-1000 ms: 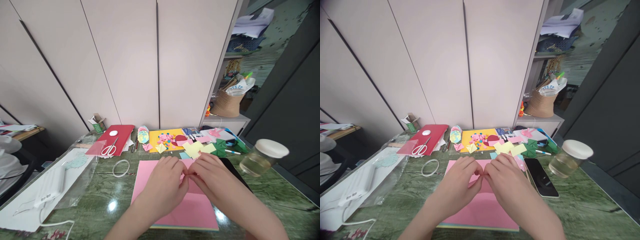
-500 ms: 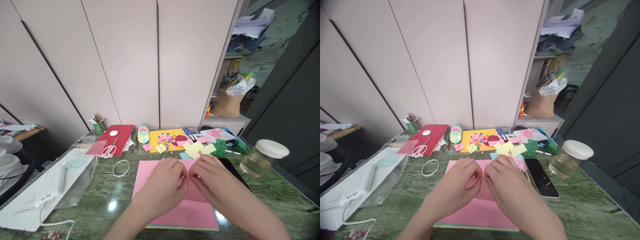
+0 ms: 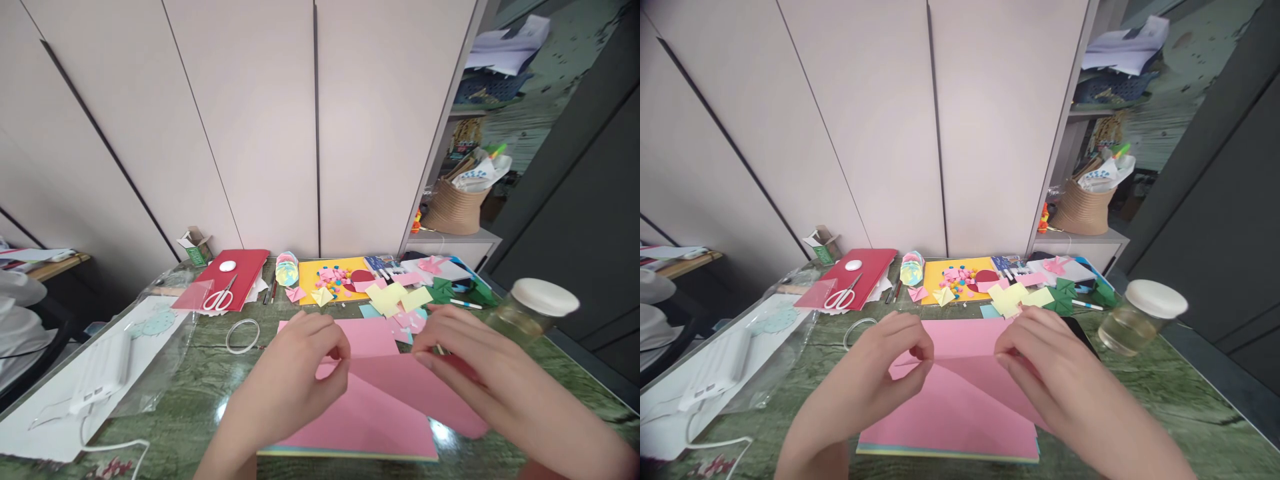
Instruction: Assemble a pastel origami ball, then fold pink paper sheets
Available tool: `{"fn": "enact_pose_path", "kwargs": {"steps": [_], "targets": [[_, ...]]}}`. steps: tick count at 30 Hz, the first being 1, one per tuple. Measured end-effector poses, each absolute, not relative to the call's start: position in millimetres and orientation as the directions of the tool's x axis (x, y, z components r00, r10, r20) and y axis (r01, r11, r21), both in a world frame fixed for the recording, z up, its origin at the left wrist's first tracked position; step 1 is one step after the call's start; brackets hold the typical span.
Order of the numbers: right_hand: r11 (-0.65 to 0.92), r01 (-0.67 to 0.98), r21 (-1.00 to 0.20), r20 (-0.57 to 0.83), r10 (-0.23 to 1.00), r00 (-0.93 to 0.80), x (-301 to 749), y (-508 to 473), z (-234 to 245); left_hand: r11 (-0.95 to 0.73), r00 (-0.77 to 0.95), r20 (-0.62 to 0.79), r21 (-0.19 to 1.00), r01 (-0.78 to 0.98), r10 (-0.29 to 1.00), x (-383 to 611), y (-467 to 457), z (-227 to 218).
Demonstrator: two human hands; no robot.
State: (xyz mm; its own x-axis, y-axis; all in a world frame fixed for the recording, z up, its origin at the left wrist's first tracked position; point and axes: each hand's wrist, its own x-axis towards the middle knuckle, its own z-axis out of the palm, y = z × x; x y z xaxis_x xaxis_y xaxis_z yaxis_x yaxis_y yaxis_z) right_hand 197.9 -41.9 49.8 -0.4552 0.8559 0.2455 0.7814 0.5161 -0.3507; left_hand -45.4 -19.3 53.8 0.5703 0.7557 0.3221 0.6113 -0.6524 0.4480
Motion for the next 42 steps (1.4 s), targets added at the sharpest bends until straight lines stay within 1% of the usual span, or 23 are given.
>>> {"fn": "enact_pose_path", "kwargs": {"steps": [4,6,9,11,13,15,16,20,22,26,32,37,42], "targets": [[0.511,0.794,-0.331,0.3,0.854,-0.425,215,-43,49,-0.642,0.57,0.302,0.43,0.634,0.765,-60,-19,60],[0.481,0.815,-0.323,0.328,0.864,-0.381,223,-42,47,-0.619,0.553,0.281,0.422,0.663,0.784,-69,-19,62],[0.437,0.842,-0.317,0.361,0.876,-0.319,228,-40,46,-0.524,0.452,0.266,0.448,0.724,0.852,-79,-20,64],[0.448,0.84,-0.306,0.346,0.874,-0.341,222,-37,46,-0.486,0.377,0.309,0.492,0.722,0.873,-78,-20,63],[0.476,0.828,-0.297,0.305,0.869,-0.39,212,-35,47,-0.512,0.358,0.374,0.511,0.69,0.856,-73,-20,60],[0.501,0.813,-0.297,0.277,0.86,-0.429,201,-33,48,-0.553,0.392,0.398,0.494,0.671,0.83,-65,-18,56],[0.511,0.807,-0.297,0.275,0.855,-0.44,197,-32,48,-0.556,0.409,0.381,0.486,0.675,0.829,-61,-17,54],[0.508,0.812,-0.287,0.305,0.852,-0.425,192,-30,49,-0.467,0.421,0.214,0.526,0.71,0.881,-53,-7,47],[0.503,0.816,-0.285,0.32,0.852,-0.414,189,-29,48,-0.446,0.417,0.183,0.543,0.712,0.89,-52,-4,46],[0.553,0.774,-0.31,0.327,0.826,-0.459,168,-29,44,-0.489,0.461,0.192,0.516,0.704,0.866,-49,-7,46],[0.642,0.704,-0.302,0.405,0.755,-0.515,143,-30,43,-0.578,0.525,0.255,0.472,0.666,0.812,-43,-17,47],[0.665,0.678,-0.312,0.425,0.736,-0.527,144,-30,45,-0.633,0.562,0.296,0.426,0.647,0.773,-43,-18,48],[0.647,0.672,-0.36,0.453,0.751,-0.48,145,-32,46,-0.649,0.565,0.319,0.38,0.66,0.761,-48,-18,50]]}}
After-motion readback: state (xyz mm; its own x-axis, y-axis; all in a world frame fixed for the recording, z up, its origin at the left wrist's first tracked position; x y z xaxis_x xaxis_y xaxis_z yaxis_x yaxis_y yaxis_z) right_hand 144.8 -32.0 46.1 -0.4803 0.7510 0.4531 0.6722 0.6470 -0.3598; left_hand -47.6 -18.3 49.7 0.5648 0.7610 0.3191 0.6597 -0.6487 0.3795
